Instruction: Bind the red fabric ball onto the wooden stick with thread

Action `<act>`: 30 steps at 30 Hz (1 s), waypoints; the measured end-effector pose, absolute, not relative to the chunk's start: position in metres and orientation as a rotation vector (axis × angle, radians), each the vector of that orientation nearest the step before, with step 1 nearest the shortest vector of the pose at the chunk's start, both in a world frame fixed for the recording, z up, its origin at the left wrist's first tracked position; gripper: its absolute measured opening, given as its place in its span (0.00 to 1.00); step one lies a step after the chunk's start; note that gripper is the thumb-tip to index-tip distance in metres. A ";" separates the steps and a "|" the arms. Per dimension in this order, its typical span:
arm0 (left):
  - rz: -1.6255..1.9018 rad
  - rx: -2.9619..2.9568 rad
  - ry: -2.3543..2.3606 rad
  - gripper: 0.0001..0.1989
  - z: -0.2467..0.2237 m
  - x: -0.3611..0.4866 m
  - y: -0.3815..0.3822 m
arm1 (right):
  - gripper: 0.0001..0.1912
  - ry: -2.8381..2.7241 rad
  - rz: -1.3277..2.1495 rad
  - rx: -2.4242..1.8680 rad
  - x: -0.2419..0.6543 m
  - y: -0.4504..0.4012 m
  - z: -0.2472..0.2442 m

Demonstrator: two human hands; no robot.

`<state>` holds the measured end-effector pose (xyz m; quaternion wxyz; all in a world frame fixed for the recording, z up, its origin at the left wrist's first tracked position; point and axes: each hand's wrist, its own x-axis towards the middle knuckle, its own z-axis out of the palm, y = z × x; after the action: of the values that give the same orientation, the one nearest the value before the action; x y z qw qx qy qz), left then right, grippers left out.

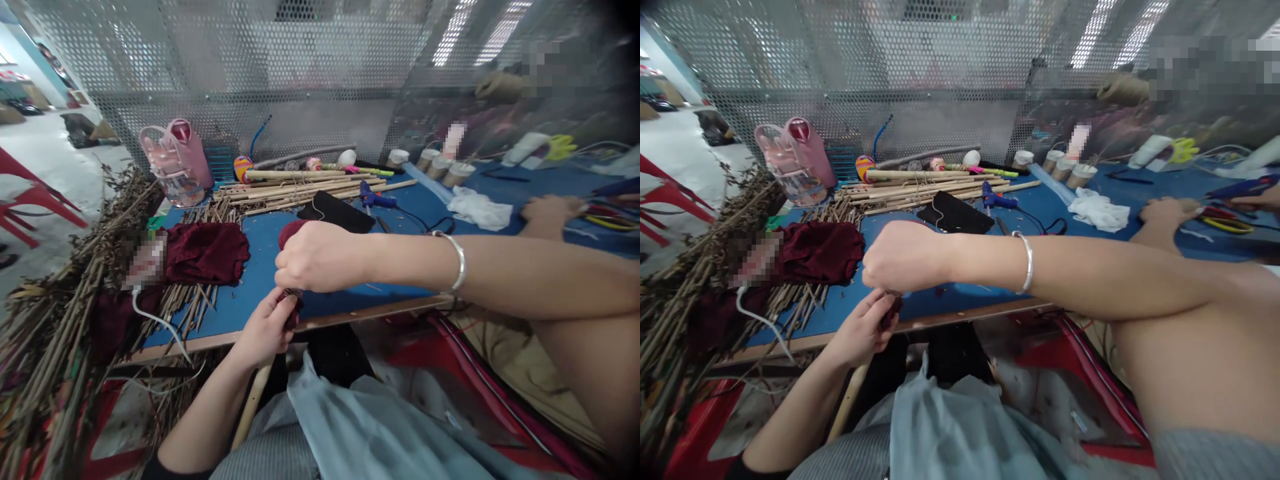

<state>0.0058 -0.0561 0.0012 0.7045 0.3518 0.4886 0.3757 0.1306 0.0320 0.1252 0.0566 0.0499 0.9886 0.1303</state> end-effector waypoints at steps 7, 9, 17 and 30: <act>0.791 0.782 1.050 0.17 0.001 0.001 -0.060 | 0.13 3.051 0.457 0.121 0.118 0.037 0.119; 0.805 0.789 1.066 0.17 0.001 0.001 -0.060 | 0.13 3.061 0.448 0.082 0.117 0.037 0.116; 0.798 0.893 1.139 0.16 0.004 0.006 -0.060 | 0.10 2.973 0.405 0.086 0.104 0.040 0.113; 0.783 0.965 1.143 0.17 -0.001 0.005 -0.067 | 0.07 2.942 0.197 0.094 0.099 0.049 0.125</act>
<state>0.0054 -0.0673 -0.0013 0.6643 0.4272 0.5060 0.3467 0.0991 0.0493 0.1245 0.0955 0.0316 0.9927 0.0666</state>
